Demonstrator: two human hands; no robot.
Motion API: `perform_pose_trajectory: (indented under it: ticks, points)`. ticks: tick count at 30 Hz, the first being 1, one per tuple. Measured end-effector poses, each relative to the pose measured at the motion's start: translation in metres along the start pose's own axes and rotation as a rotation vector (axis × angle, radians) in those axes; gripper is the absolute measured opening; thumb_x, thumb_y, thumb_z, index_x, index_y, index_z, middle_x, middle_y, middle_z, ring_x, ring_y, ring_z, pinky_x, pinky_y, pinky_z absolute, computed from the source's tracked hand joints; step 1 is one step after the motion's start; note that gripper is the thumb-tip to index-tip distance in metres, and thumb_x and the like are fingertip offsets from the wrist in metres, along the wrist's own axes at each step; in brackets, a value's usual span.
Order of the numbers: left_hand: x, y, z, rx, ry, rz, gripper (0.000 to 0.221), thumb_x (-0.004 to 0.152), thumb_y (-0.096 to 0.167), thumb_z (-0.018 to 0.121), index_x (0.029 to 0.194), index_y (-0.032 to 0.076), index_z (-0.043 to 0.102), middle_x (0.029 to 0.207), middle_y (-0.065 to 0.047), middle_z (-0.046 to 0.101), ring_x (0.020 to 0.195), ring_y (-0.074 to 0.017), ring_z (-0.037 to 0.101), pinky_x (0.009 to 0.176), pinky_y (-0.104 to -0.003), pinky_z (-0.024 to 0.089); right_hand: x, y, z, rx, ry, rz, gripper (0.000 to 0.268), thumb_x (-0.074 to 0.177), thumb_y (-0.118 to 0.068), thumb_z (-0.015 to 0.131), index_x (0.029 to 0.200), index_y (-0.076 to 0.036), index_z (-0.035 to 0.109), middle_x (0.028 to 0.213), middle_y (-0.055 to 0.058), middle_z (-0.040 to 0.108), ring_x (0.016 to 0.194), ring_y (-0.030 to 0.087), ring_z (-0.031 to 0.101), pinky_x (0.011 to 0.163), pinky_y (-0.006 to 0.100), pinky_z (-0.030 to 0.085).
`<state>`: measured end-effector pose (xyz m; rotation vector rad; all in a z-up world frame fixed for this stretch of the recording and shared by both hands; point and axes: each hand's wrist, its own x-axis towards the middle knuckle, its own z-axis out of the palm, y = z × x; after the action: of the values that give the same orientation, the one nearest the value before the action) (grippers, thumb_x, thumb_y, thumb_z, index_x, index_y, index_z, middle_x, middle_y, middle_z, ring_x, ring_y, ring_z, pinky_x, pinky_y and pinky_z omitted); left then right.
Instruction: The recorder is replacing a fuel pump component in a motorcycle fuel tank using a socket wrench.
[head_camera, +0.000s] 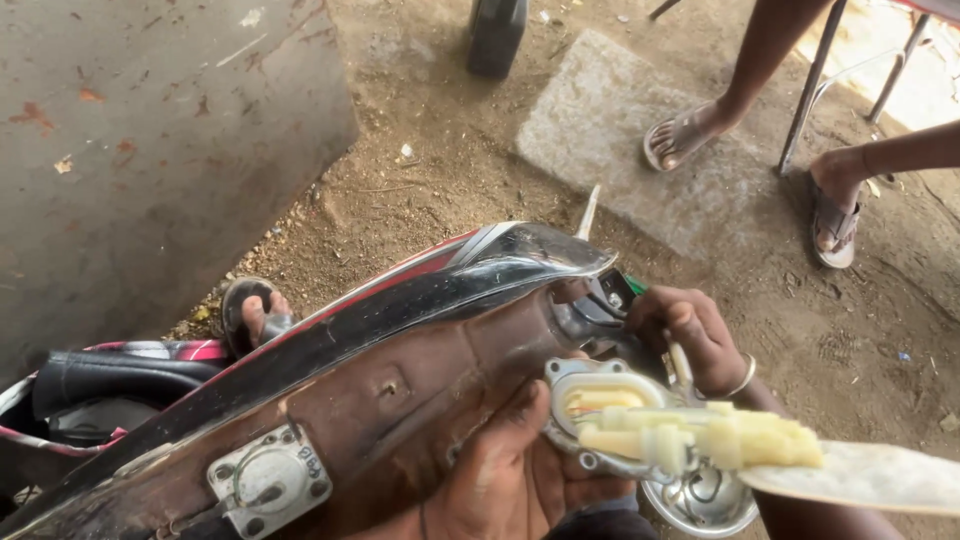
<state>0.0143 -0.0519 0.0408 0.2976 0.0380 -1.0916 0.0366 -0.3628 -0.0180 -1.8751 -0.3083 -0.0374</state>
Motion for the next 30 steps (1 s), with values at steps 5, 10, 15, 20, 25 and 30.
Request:
perform_pose_trajectory:
  ticks: [5,10,15,20,25,30]
  points:
    - [0.006,-0.004,0.006,-0.053,-0.011,-0.034,0.051,0.107,0.042,0.042,0.153,0.020,0.044,0.141,-0.009,0.062,0.120,-0.0255,0.067,0.100,-0.046,0.057,-0.019,-0.030,0.000,-0.105,0.098,-0.048,0.077,0.104,-0.068,0.037,0.090,0.001,0.069,0.063,0.003,0.057,0.056,0.012,0.055,0.051,0.027,0.044]
    - [0.016,0.007,0.017,-0.054,-0.076,-0.058,0.049,0.111,0.039,0.038,0.155,0.017,0.039,0.141,-0.013,0.061,0.120,-0.0293,0.065,0.103,-0.048,0.056,-0.047,-0.016,-0.011,-0.102,0.200,-0.010,0.076,0.104,-0.064,0.035,0.084,0.001,0.069,0.058,0.001,0.052,0.050,0.011,0.045,0.048,0.027,0.036]
    - [0.022,0.006,0.009,-0.054,-0.128,-0.185,0.053,0.111,0.044,0.037,0.158,0.020,0.036,0.147,-0.013,0.058,0.126,-0.0280,0.065,0.106,-0.047,0.055,-0.044,-0.021,-0.010,-0.069,0.024,0.003,0.069,0.103,-0.058,0.036,0.082,-0.001,0.069,0.061,0.002,0.060,0.051,0.012,0.056,0.045,0.029,0.044]
    - [0.025,-0.017,-0.009,-0.268,-0.277,-0.327,0.052,0.111,0.050,0.037,0.158,0.031,0.035,0.147,-0.014,0.058,0.122,-0.0327,0.064,0.108,-0.046,0.055,-0.071,-0.002,-0.007,-0.044,0.025,-0.085,0.059,0.107,-0.052,0.041,0.074,-0.007,0.059,0.060,0.002,0.051,0.053,0.014,0.048,0.051,0.030,0.042]
    - [0.026,-0.043,-0.016,-0.456,0.090,-0.251,0.053,0.107,0.039,0.044,0.151,0.010,0.046,0.137,-0.016,0.064,0.123,-0.0311,0.067,0.107,-0.048,0.057,-0.083,-0.026,0.008,-0.102,0.141,-0.043,0.052,0.103,-0.050,0.048,0.076,-0.006,0.059,0.065,0.003,0.056,0.057,0.015,0.053,0.054,0.030,0.044]
    - [0.019,-0.044,-0.012,-0.381,0.136,-0.251,0.046,0.099,0.038,0.053,0.137,0.013,0.054,0.126,-0.014,0.068,0.116,-0.0286,0.068,0.103,-0.047,0.056,-0.109,0.003,0.017,-0.028,0.211,0.008,0.044,0.101,-0.044,0.054,0.080,-0.006,0.060,0.067,0.004,0.057,0.060,0.015,0.054,0.055,0.031,0.046]
